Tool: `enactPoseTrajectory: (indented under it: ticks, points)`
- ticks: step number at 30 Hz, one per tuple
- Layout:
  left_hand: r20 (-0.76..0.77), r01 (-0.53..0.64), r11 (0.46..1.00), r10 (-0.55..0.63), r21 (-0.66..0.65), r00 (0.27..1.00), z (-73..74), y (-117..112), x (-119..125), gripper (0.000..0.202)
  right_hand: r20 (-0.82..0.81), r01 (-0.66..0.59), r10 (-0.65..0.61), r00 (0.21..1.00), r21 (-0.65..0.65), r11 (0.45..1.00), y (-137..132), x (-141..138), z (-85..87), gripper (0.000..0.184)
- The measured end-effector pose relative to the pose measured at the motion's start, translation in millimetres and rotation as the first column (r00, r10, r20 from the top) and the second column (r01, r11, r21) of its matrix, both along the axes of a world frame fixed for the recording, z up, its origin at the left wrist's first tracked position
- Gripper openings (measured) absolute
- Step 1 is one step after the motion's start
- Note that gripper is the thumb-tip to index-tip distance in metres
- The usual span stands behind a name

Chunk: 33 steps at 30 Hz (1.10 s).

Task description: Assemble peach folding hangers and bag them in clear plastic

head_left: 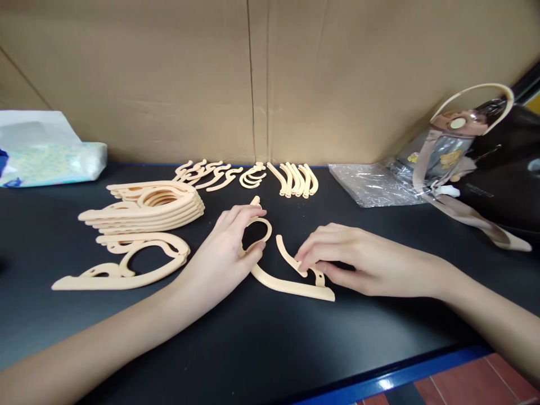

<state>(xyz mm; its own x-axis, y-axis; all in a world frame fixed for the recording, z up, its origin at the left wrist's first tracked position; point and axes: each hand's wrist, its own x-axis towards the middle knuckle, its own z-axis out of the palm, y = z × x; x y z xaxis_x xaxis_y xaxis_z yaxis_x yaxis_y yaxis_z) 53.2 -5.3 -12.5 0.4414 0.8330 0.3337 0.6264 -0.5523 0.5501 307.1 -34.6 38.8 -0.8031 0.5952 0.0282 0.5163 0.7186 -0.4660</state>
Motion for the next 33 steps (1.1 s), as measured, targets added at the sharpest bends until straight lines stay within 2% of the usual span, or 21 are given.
enactPoseTrajectory:
  ticks: [1, 4, 7, 12, 16, 19, 21, 25, 28, 31, 33]
  points:
    - [-0.001, -0.004, 1.0, 0.004, -0.002, 1.0, 0.4, -0.5, 0.2, 0.034, -0.01, 0.015, -0.015, 1.0, -0.007, 1.0, -1.0, -1.7, -0.6, 0.019]
    - [-0.008, -0.023, 0.999, 0.023, -0.022, 1.0, 1.9, -1.6, 1.9, 0.035, -0.014, 0.023, -0.023, 1.0, 0.007, 1.0, -4.3, -5.1, -2.5, 0.035]
    - [-0.018, -0.052, 0.998, 0.051, -0.043, 0.999, 3.9, -2.1, 3.8, 0.037, 0.004, -0.012, 0.012, 1.0, 0.047, 0.999, -6.4, -5.3, -3.3, 0.03]
    - [-0.067, -0.072, 0.995, 0.067, -0.07, 0.996, 11.6, -4.7, 2.1, 0.037, 0.03, -0.021, 0.017, 0.999, 0.136, 0.991, -2.9, -0.6, -5.1, 0.041]
    - [-0.253, 0.056, 0.996, -0.038, 0.066, 0.967, 16.8, -13.0, 1.1, 0.048, 0.032, 0.055, -0.067, 0.997, 0.297, 0.953, 6.5, 2.9, -11.6, 0.038]
    - [-0.408, 0.206, 0.95, -0.096, 0.234, 0.908, 15.6, -22.9, 2.5, 0.057, -0.004, 0.149, -0.161, 0.987, 0.397, 0.906, 12.6, 2.7, -17.4, 0.021]
    - [-0.457, 0.264, 0.917, -0.106, 0.298, 0.883, 13.9, -29.2, 2.8, 0.057, -0.045, 0.222, -0.224, 0.974, 0.414, 0.883, 14.2, 1.2, -20.5, 0.016]
    - [-0.444, 0.356, 0.883, -0.198, 0.307, 0.874, 15.5, -35.3, -0.2, 0.051, -0.093, 0.272, -0.256, 0.962, 0.363, 0.891, 12.3, -2.1, -22.5, 0.016]
    - [-0.395, 0.411, 0.887, -0.308, 0.211, 0.866, 21.6, -32.7, -5.0, 0.048, -0.126, 0.25, -0.223, 0.967, 0.275, 0.928, 9.3, -4.7, -21.0, 0.02]
    - [-0.313, 0.396, 0.912, -0.348, 0.104, 0.884, 24.9, -26.8, -11.5, 0.045, -0.194, 0.216, -0.194, 0.962, 0.1, 0.971, 6.9, -8.2, -18.4, 0.02]
    - [-0.315, 0.387, 0.919, -0.348, 0.069, 0.883, 23.7, -23.4, -16.3, 0.062, -0.26, 0.164, -0.185, 0.948, -0.102, 0.981, 5.3, -11.0, -17.1, 0.02]
